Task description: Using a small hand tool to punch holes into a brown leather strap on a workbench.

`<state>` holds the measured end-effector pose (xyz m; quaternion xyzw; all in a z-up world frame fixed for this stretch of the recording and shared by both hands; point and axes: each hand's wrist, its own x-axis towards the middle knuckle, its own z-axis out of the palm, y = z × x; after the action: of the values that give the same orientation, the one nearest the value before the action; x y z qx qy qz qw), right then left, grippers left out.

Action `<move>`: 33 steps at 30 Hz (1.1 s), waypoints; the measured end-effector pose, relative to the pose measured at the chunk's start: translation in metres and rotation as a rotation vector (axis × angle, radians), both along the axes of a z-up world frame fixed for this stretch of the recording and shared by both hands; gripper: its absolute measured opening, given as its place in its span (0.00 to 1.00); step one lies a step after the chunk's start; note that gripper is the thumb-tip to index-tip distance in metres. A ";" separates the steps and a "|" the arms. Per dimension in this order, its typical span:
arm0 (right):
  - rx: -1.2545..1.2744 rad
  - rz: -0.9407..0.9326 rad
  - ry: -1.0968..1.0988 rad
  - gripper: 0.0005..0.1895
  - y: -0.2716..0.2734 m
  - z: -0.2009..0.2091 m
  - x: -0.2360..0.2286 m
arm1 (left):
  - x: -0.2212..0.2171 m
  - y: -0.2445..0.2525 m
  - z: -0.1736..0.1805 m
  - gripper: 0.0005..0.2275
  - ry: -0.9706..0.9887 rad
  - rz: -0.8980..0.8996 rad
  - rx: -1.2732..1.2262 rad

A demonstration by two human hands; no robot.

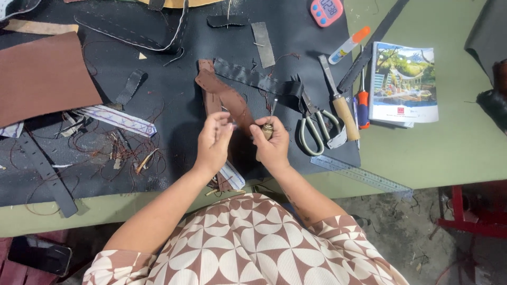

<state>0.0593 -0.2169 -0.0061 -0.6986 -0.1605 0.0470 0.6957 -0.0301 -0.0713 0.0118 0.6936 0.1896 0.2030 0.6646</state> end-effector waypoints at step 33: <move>-0.186 0.461 -0.390 0.19 -0.020 0.029 -0.014 | -0.008 0.029 0.029 0.17 -0.196 -0.116 -0.072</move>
<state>0.0453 -0.2367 0.0227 -0.7003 -0.4400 0.0831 0.5559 -0.0377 -0.0425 0.0409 0.6561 0.0904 0.2242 0.7149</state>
